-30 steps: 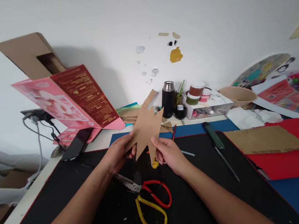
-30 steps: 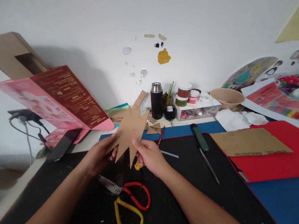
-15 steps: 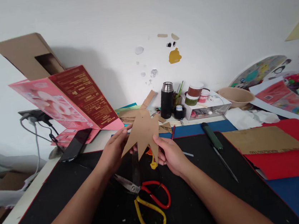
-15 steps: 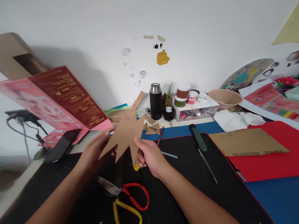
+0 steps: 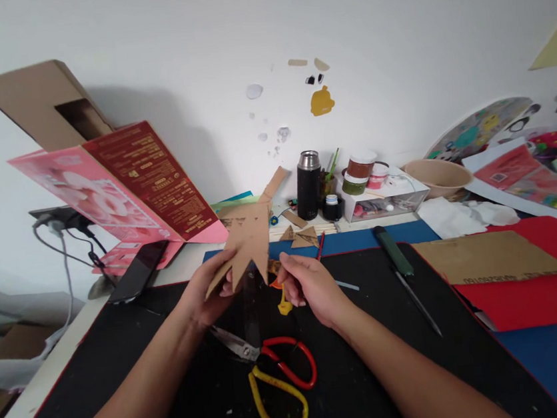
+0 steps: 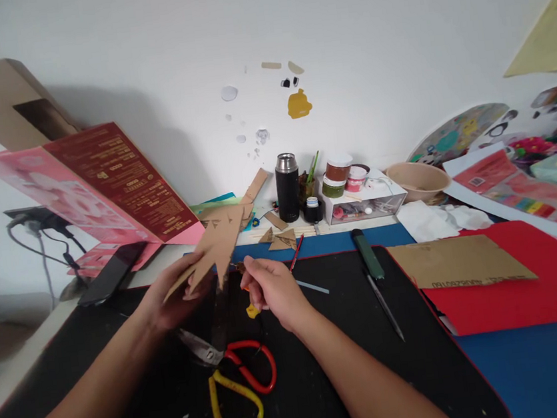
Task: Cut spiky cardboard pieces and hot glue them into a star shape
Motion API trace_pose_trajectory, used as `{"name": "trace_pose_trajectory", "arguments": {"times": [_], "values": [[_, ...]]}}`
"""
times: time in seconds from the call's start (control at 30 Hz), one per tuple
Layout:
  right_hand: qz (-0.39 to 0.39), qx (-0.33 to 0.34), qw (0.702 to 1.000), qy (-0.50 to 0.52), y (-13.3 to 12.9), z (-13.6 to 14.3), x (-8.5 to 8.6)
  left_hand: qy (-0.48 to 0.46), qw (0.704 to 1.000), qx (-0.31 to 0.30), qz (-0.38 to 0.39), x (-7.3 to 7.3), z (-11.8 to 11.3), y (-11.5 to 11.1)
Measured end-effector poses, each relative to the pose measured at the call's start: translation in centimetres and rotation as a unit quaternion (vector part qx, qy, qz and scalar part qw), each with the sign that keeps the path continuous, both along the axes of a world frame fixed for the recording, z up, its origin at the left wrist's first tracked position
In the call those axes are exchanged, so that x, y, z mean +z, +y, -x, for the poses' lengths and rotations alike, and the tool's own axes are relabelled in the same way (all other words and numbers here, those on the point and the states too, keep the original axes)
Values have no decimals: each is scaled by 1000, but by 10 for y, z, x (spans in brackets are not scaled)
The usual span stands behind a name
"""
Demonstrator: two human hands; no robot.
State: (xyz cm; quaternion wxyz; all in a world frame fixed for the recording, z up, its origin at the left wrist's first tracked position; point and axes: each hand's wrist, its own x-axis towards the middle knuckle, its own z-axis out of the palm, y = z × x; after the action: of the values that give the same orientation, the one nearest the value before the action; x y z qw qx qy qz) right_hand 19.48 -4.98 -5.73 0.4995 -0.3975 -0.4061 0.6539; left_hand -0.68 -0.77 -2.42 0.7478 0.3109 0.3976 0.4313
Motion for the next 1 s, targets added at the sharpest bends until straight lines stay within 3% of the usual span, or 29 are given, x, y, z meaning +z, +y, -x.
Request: {"name": "trace_pose_trajectory", "arguments": {"times": [0.1, 0.23, 0.6, 0.83, 1.0], "values": [[-5, -16, 1000, 14, 1, 0, -1, -64, 998, 15, 19, 6, -1, 0], [-3, -9, 1000, 14, 0, 1, -1, -81, 995, 29, 40, 9, -7, -3], [-54, 75, 996, -20, -6, 4, 5, 2, 980, 198, 23, 9, -13, 0], [-47, 73, 996, -25, -6, 7, 4, 43, 974, 218, -53, -2, -14, -2], [-32, 56, 998, -30, -6, 8, 4, 97, 963, 232, -94, 3, -16, -9]]}}
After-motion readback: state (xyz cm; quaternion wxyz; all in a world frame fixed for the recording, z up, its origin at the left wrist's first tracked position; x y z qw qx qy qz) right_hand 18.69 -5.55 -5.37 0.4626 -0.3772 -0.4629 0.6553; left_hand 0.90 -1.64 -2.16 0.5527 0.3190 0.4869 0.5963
